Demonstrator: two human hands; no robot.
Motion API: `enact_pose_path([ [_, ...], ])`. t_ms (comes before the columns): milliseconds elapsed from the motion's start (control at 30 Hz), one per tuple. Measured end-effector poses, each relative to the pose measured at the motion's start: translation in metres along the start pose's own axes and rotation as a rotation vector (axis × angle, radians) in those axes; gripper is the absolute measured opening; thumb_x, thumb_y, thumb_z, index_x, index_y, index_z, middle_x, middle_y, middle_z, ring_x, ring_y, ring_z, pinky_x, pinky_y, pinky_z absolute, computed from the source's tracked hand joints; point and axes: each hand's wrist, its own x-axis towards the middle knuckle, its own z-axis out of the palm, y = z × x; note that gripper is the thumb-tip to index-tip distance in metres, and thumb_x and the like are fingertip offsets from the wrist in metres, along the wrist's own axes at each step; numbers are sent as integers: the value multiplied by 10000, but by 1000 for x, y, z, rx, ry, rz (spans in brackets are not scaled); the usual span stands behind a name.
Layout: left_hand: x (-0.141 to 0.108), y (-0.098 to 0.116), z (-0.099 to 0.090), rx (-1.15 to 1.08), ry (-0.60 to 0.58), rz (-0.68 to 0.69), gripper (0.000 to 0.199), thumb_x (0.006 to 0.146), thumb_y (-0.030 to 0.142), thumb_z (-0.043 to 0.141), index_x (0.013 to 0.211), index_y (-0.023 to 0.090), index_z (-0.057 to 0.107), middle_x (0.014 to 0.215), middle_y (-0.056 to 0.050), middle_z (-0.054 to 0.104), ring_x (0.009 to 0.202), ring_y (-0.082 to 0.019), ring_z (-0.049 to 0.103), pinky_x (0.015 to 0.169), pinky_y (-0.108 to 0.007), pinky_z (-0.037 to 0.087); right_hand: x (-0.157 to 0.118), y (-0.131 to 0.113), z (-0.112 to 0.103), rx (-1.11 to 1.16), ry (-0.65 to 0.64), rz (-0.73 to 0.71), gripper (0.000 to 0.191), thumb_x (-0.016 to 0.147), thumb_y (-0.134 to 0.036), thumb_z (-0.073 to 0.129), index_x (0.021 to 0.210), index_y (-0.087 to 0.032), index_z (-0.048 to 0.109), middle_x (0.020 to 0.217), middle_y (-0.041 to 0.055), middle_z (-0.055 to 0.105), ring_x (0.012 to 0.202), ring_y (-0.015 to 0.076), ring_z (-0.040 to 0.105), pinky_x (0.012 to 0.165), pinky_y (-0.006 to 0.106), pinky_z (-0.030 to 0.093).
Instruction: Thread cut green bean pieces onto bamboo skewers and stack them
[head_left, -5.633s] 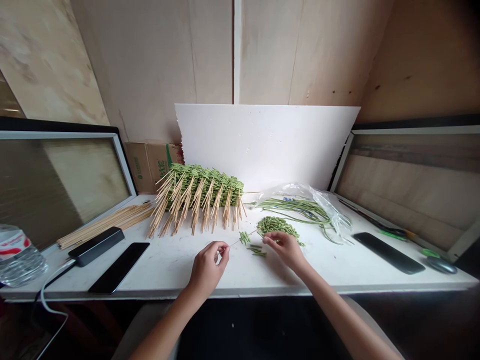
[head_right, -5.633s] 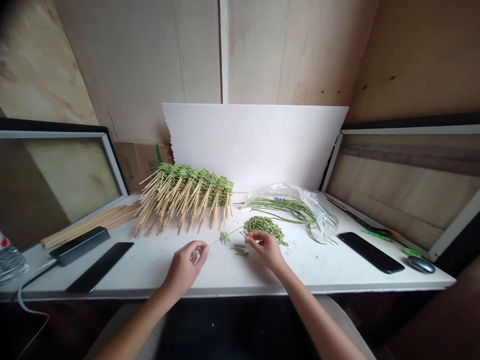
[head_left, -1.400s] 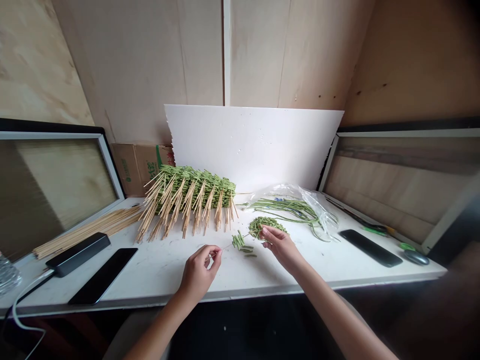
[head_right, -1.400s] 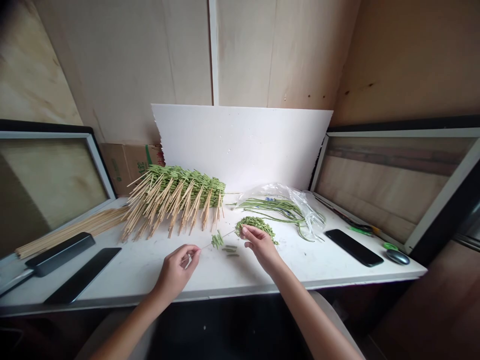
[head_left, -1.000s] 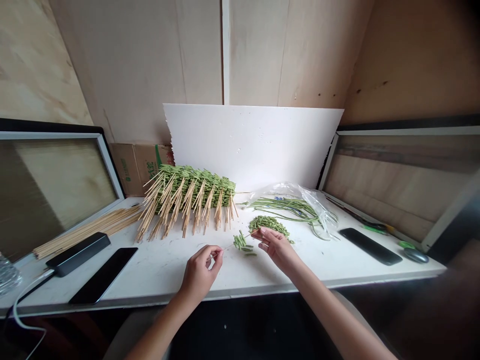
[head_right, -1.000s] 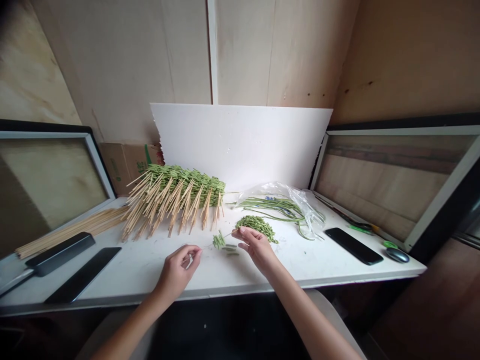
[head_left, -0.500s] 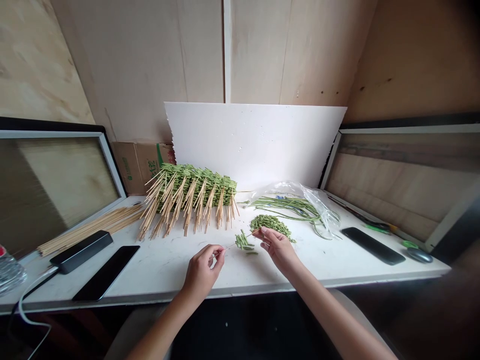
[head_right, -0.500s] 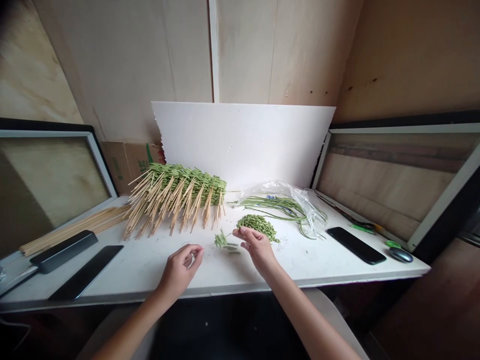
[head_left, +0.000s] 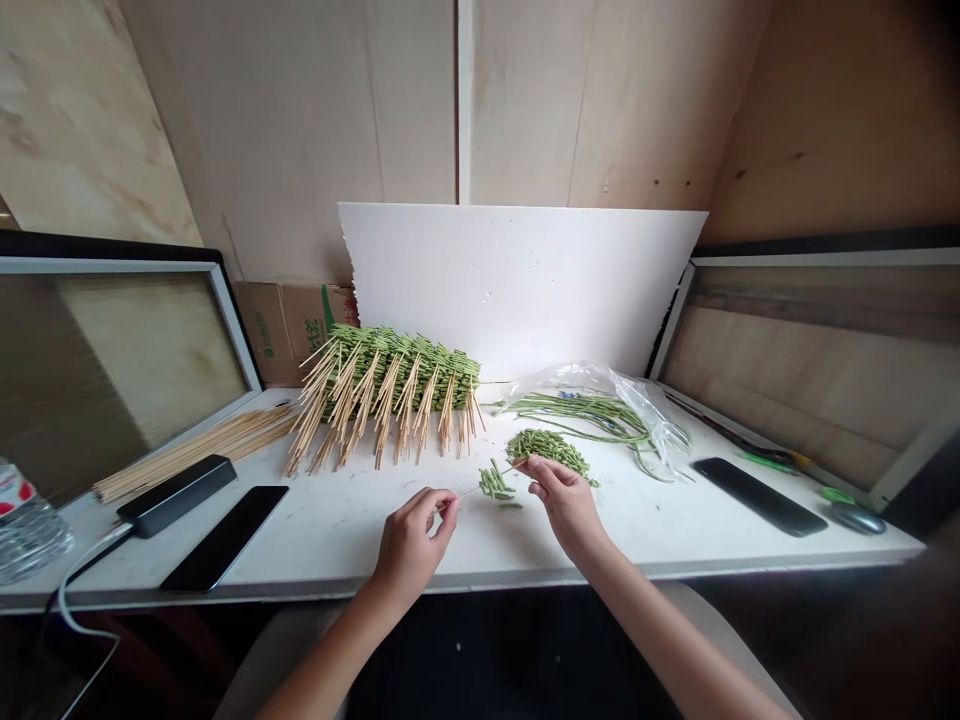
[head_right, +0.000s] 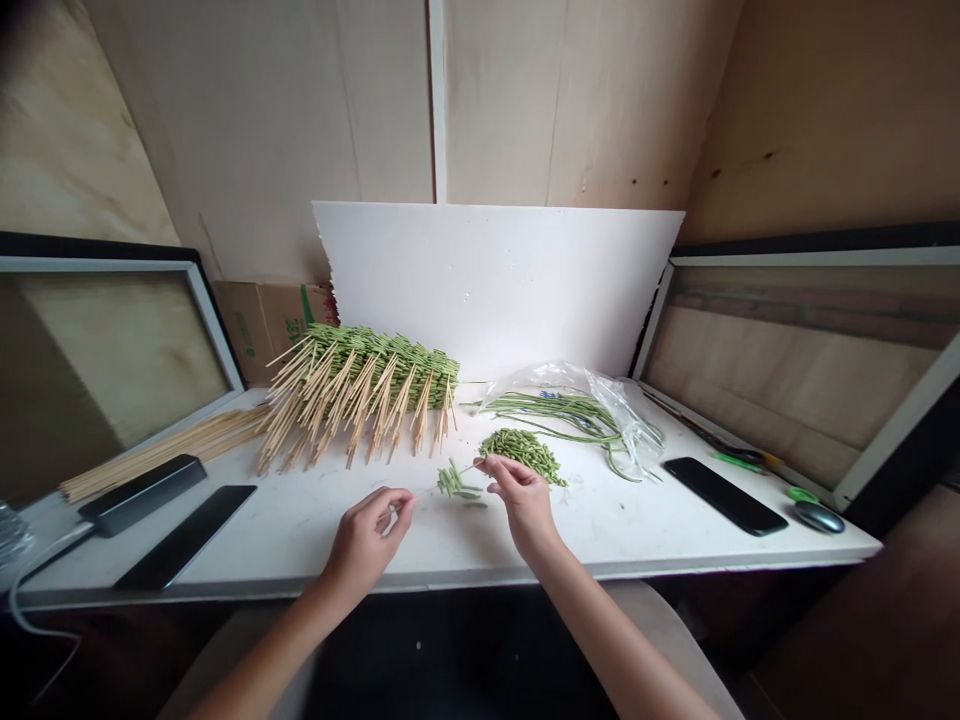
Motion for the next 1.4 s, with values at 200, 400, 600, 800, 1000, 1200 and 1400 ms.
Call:
enact_pose_path([
  [200,-3,0,1,4,-1,9,148,1008,240,549,961,196,683,833,-30,693,688,-128,626,588,-206,436,-2,4,4,15,8,-20,317,762,-492,839,943,-232,823,1082,113,798,1127,329,683,740,352,547],
  [400,-5,1,1,37,-10,22,151,1004,245,550,955,198,685,812,-19,684,599,-112,562,563,-219,411,-5,-1,7,20,-31,-11,324,787,-498,817,946,-217,811,1086,125,794,1149,325,683,778,357,562],
  [600,-2,-4,1,13,-35,11,140,989,240,565,930,199,684,796,-18,683,612,-118,593,558,-213,428,-9,-2,10,63,-54,19,313,768,-489,836,908,-211,800,1065,124,796,1142,323,693,777,352,577],
  [800,-4,-12,2,-101,-80,20,155,1010,240,545,979,188,688,886,-56,724,750,-148,678,628,-209,505,-10,-1,9,106,-87,30,287,755,-469,854,880,-218,792,1059,118,798,1154,321,686,824,376,576],
  [1000,-2,-15,0,-62,-38,74,145,1007,238,560,960,187,687,799,-27,674,602,-118,571,592,-220,462,-4,11,5,35,-41,-18,249,746,-465,859,817,-233,801,1043,94,783,1099,290,663,852,368,522],
  [1200,-1,-15,-2,-44,-1,106,122,996,223,582,940,186,684,767,-12,641,558,-108,485,585,-234,427,-4,18,5,18,-10,3,254,755,-481,844,806,-236,802,1002,80,761,1026,267,640,828,353,489],
  [1400,-3,-9,1,-108,-44,115,131,1011,208,557,957,182,674,815,-35,667,619,-118,555,600,-224,442,-12,14,12,-34,-52,-58,244,765,-466,844,794,-231,783,889,45,736,896,229,625,844,350,467],
])
